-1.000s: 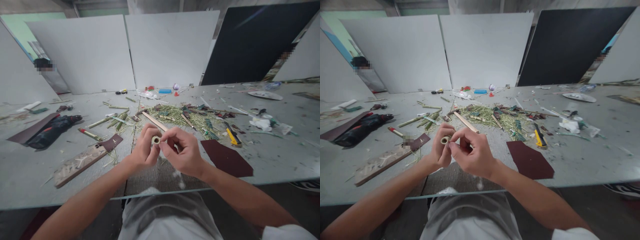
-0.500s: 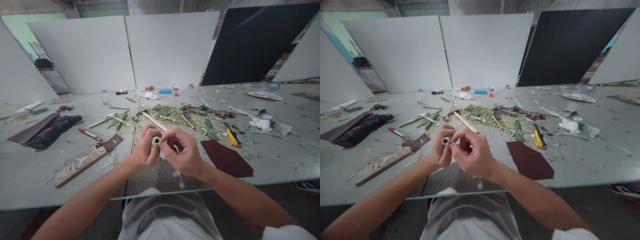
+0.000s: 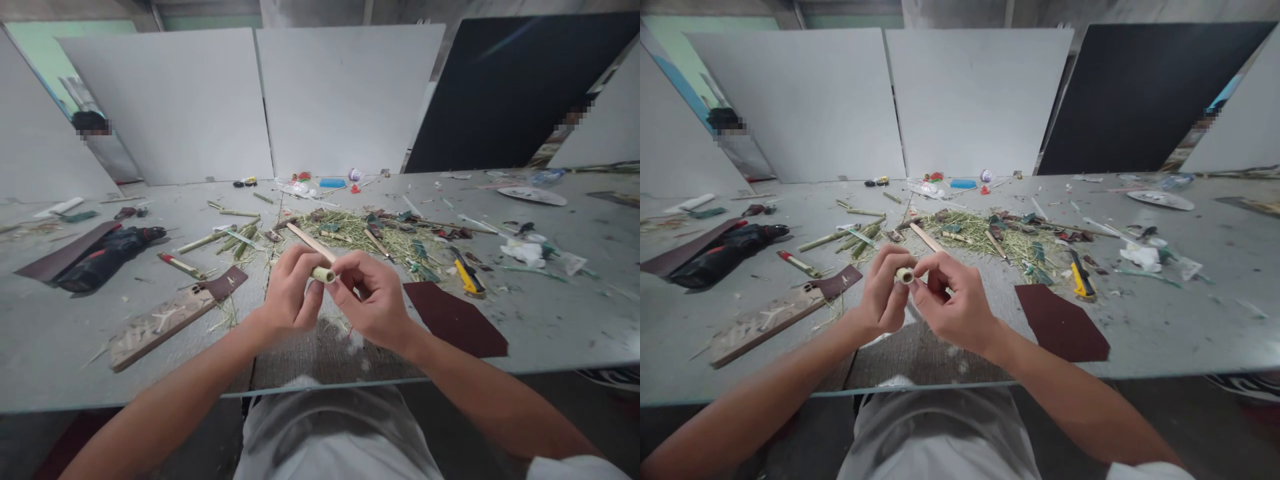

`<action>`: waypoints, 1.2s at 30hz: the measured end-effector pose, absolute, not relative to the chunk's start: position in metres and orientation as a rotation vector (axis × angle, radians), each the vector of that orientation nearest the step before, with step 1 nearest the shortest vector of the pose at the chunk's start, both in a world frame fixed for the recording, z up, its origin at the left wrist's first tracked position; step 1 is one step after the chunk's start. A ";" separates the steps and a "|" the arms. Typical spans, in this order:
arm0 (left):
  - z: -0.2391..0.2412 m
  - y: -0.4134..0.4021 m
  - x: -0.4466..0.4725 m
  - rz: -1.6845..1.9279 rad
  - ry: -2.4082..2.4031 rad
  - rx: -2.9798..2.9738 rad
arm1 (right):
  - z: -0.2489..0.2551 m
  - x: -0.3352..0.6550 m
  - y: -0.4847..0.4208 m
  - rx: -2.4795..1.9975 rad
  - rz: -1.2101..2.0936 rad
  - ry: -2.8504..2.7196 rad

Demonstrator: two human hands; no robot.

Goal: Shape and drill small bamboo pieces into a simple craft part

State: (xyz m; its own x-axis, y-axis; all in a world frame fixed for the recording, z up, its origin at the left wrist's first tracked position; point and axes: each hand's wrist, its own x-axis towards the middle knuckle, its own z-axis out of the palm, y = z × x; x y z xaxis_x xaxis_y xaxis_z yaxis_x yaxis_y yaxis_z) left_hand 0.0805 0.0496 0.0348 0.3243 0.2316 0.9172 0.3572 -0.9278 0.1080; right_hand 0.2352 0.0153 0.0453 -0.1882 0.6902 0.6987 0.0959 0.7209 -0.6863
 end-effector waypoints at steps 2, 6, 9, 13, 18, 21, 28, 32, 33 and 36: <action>0.037 0.048 0.080 -1.665 -0.565 -2.462 | 0.045 0.235 0.016 -0.643 0.618 -1.685; 0.039 0.046 0.080 -1.679 -0.577 -2.468 | 0.044 0.236 0.017 -0.653 0.651 -1.660; 0.037 0.046 0.080 -1.710 -0.581 -2.465 | 0.043 0.237 0.018 -0.645 0.658 -1.653; 0.033 0.047 0.079 -1.771 -0.551 -2.460 | 0.042 0.238 0.019 -0.637 0.644 -1.665; 0.028 0.050 0.079 -1.841 -0.519 -2.498 | 0.046 0.237 0.016 -0.645 0.582 -1.677; 0.024 0.052 0.079 -1.871 -0.511 -2.535 | 0.047 0.237 0.015 -0.635 0.563 -1.682; 0.019 0.055 0.079 -1.897 -0.497 -2.577 | 0.045 0.238 0.014 -0.625 0.582 -1.682; 0.021 0.055 0.079 -1.886 -0.496 -2.589 | 0.044 0.238 0.014 -0.616 0.592 -1.680; 0.022 0.055 0.079 -1.882 -0.496 -2.585 | 0.044 0.238 0.015 -0.617 0.593 -1.678; 0.025 0.054 0.080 -1.860 -0.495 -2.569 | 0.045 0.238 0.015 -0.627 0.588 -1.673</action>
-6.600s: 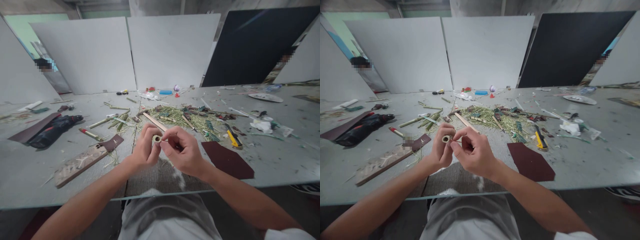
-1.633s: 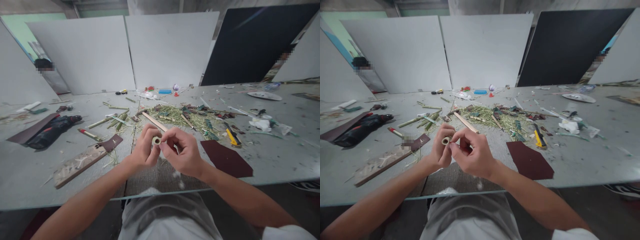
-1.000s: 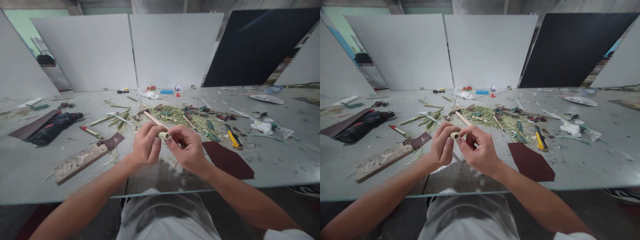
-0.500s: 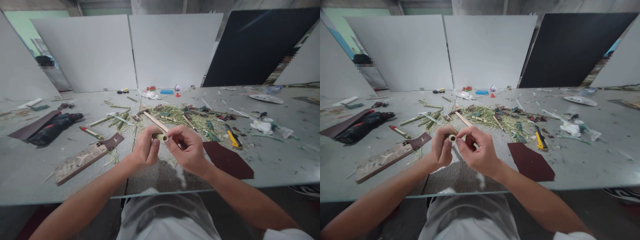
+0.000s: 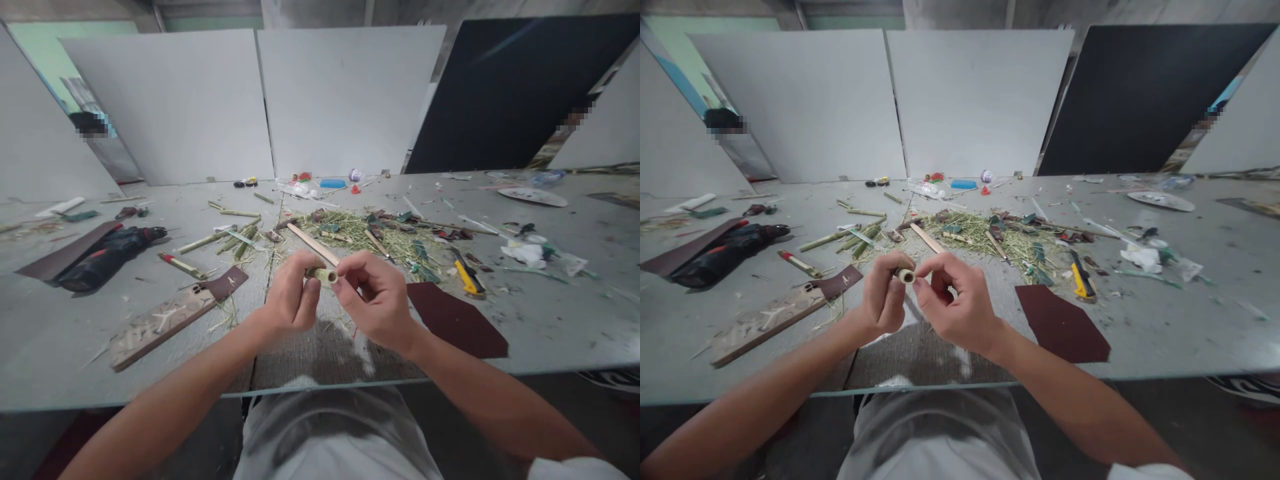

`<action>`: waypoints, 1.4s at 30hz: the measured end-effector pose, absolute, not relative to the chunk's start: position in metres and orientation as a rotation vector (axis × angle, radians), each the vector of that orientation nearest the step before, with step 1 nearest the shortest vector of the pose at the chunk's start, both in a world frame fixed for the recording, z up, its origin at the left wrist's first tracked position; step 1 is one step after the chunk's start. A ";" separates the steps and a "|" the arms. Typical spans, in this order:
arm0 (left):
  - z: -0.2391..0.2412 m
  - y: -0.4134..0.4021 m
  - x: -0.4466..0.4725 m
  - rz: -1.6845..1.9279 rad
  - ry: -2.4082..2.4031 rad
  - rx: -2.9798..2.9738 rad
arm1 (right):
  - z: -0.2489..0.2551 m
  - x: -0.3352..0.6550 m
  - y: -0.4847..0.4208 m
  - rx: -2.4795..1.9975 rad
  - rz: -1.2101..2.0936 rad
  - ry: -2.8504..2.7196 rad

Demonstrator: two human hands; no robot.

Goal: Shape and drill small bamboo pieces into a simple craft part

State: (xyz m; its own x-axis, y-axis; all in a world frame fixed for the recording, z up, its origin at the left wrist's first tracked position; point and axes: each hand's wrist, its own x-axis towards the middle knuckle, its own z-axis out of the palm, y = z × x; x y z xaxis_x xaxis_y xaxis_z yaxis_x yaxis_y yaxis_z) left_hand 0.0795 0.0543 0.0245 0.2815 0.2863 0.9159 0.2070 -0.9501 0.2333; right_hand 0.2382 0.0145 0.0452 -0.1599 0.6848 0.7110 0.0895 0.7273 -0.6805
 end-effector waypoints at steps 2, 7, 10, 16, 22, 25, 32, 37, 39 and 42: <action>0.027 0.054 0.080 1.792 0.473 2.476 | 0.046 0.238 0.014 -0.639 0.577 -1.669; 0.034 0.051 0.080 1.859 0.497 2.516 | 0.046 0.238 0.016 -0.651 0.577 -1.657; 0.038 0.049 0.080 1.906 0.527 2.547 | 0.048 0.238 0.017 -0.661 0.572 -1.637; 0.040 0.049 0.080 1.956 0.547 2.564 | 0.049 0.239 0.024 -0.699 0.617 -1.530; 0.040 0.046 0.082 1.973 0.702 2.553 | 0.041 0.242 0.037 -0.615 1.006 -1.368; 0.040 0.044 0.083 1.984 0.790 2.565 | 0.041 0.244 0.039 -0.541 1.101 -1.369; 0.042 0.040 0.086 1.982 0.876 2.534 | 0.041 0.246 0.040 -0.640 1.088 -1.360; 0.042 0.038 0.090 1.943 0.857 2.488 | 0.042 0.244 0.040 -0.725 1.102 -1.327; 0.042 0.038 0.089 1.913 0.841 2.486 | 0.043 0.243 0.040 -0.765 1.085 -1.304; 0.043 0.037 0.086 1.826 0.818 2.470 | 0.046 0.243 0.040 -0.773 1.112 -1.288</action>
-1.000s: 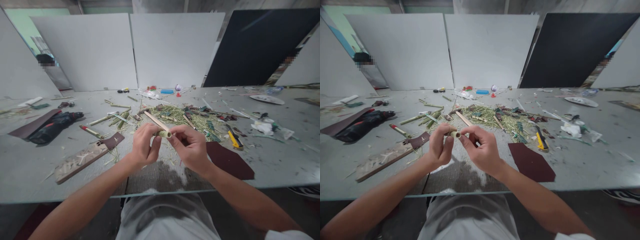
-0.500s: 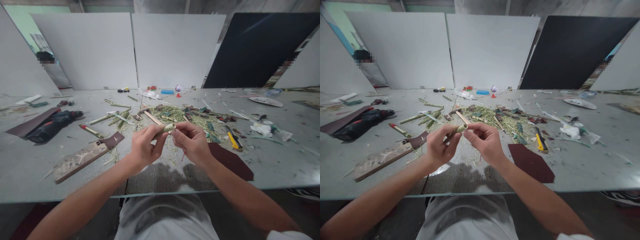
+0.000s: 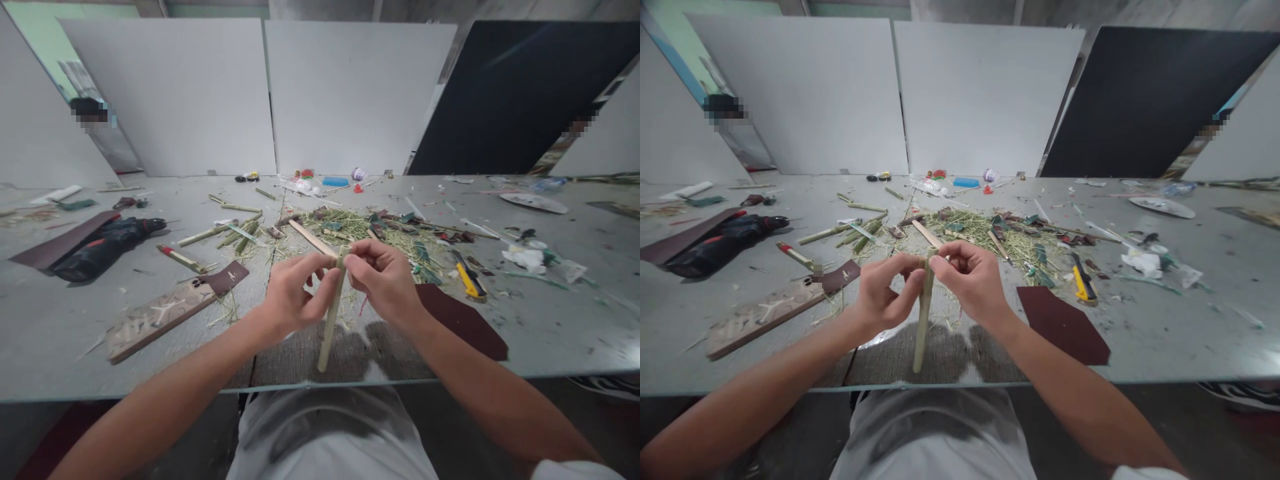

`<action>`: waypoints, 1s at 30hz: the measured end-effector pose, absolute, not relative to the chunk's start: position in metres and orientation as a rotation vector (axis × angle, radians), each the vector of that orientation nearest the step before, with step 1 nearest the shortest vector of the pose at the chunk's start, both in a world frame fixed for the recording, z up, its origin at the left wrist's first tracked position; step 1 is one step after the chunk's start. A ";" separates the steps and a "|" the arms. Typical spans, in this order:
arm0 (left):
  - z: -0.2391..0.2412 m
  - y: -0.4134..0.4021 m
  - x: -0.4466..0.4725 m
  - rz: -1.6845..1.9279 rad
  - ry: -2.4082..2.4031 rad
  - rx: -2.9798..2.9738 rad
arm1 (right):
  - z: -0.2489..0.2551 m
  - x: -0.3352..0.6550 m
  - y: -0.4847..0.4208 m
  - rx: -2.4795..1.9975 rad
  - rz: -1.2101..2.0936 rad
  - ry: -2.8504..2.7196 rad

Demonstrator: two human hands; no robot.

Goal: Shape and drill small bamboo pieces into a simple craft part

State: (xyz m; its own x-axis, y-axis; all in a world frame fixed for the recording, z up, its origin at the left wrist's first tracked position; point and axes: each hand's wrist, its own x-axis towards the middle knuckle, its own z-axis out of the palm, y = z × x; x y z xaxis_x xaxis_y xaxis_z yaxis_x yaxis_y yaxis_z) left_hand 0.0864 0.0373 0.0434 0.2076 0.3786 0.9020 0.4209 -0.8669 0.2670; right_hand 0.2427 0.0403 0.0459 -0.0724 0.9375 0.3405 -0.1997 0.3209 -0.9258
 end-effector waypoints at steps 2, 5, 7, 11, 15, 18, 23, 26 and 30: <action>0.045 0.038 0.085 -1.799 -0.811 -2.427 | 0.047 0.243 0.041 -0.751 1.159 -1.290; 0.047 0.039 0.084 -1.829 -0.807 -2.395 | 0.047 0.243 0.040 -0.728 1.220 -1.289; 0.048 0.040 0.084 -1.838 -0.806 -2.391 | 0.047 0.243 0.040 -0.718 1.254 -1.287; 0.047 0.040 0.084 -1.866 -0.785 -2.404 | 0.047 0.243 0.040 -0.696 1.284 -1.301; 0.044 0.040 0.086 -1.896 -0.784 -2.468 | 0.045 0.244 0.041 -0.724 1.230 -1.326; 0.043 0.041 0.086 -1.919 -0.788 -2.538 | 0.046 0.245 0.040 -0.764 1.109 -1.371; 0.047 0.043 0.081 -1.912 -0.614 -2.566 | 0.052 0.246 0.029 -0.729 0.810 -1.550; 0.049 0.044 0.078 -1.881 -0.444 -2.575 | 0.052 0.246 0.021 -0.676 0.662 -1.616; 0.049 0.046 0.077 -1.852 -0.323 -2.600 | 0.050 0.246 0.017 -0.633 0.511 -1.659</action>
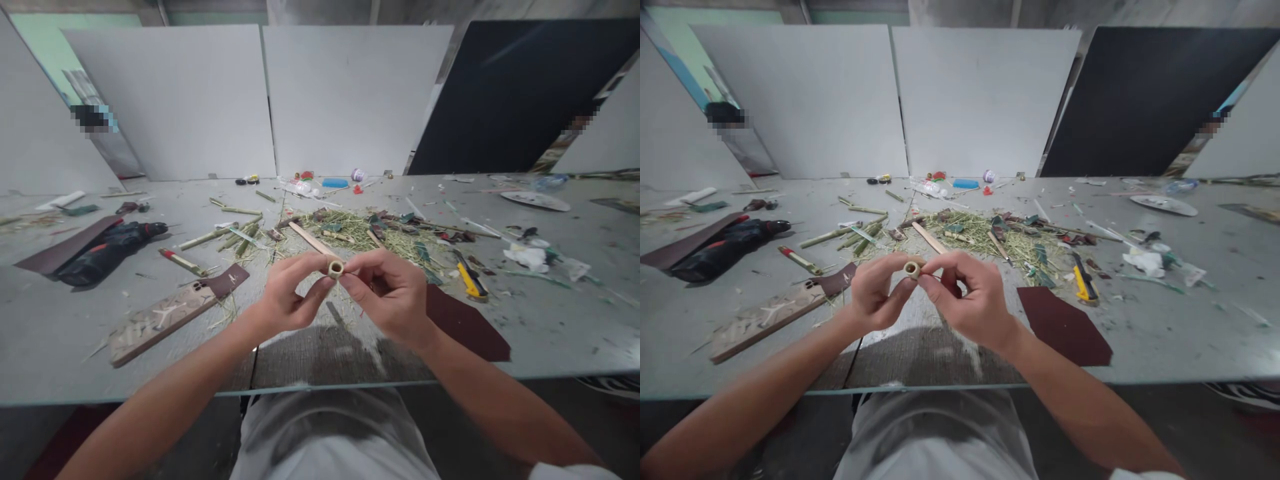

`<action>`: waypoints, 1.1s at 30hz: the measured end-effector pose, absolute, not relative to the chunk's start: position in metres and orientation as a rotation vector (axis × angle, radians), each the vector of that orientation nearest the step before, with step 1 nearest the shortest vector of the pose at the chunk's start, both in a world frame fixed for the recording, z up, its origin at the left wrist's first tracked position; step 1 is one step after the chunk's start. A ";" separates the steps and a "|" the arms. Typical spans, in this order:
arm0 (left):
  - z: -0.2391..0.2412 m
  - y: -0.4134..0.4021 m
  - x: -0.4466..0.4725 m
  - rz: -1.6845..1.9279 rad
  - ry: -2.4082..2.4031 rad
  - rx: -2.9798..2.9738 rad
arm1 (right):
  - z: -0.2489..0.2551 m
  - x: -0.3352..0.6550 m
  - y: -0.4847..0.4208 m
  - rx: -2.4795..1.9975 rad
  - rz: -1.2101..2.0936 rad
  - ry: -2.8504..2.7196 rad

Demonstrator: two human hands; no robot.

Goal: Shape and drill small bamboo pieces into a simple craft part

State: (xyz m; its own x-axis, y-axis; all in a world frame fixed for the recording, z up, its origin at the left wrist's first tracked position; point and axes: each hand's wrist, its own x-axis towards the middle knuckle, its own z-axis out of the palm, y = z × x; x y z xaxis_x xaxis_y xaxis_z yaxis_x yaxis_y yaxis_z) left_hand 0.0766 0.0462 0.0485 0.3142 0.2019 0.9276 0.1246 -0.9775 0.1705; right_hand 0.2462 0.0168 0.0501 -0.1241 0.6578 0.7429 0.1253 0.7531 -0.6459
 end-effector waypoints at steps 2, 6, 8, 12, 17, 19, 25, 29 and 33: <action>0.047 0.047 0.077 1.787 0.278 2.493 | 0.050 0.247 0.017 -0.613 0.443 -1.673; 0.044 0.050 0.077 1.787 0.230 2.511 | 0.051 0.248 0.017 -0.556 0.392 -1.707; 0.043 0.050 0.077 1.786 0.209 2.505 | 0.051 0.248 0.017 -0.551 0.396 -1.710; 0.041 0.051 0.077 1.814 0.167 2.491 | 0.051 0.247 0.016 -0.527 0.391 -1.701; 0.040 0.052 0.078 1.827 0.146 2.487 | 0.051 0.247 0.017 -0.484 0.379 -1.697; 0.039 0.053 0.078 1.828 0.144 2.481 | 0.051 0.247 0.017 -0.473 0.389 -1.695; 0.037 0.054 0.078 1.816 0.132 2.479 | 0.051 0.247 0.014 -0.458 0.415 -1.684; 0.037 0.054 0.079 1.802 0.143 2.472 | 0.049 0.247 0.014 -0.455 0.442 -1.685; 0.037 0.054 0.079 1.827 0.119 2.461 | 0.048 0.246 0.015 -0.450 0.447 -1.679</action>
State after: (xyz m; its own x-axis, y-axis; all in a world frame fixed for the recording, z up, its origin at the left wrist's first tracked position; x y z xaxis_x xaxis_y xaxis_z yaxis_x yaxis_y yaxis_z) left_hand 0.0794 0.0539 0.0366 0.2884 0.1064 0.9516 0.0181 -0.9942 0.1057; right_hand 0.2462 0.0154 0.0484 -0.1455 0.5294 0.8358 0.0436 0.8474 -0.5292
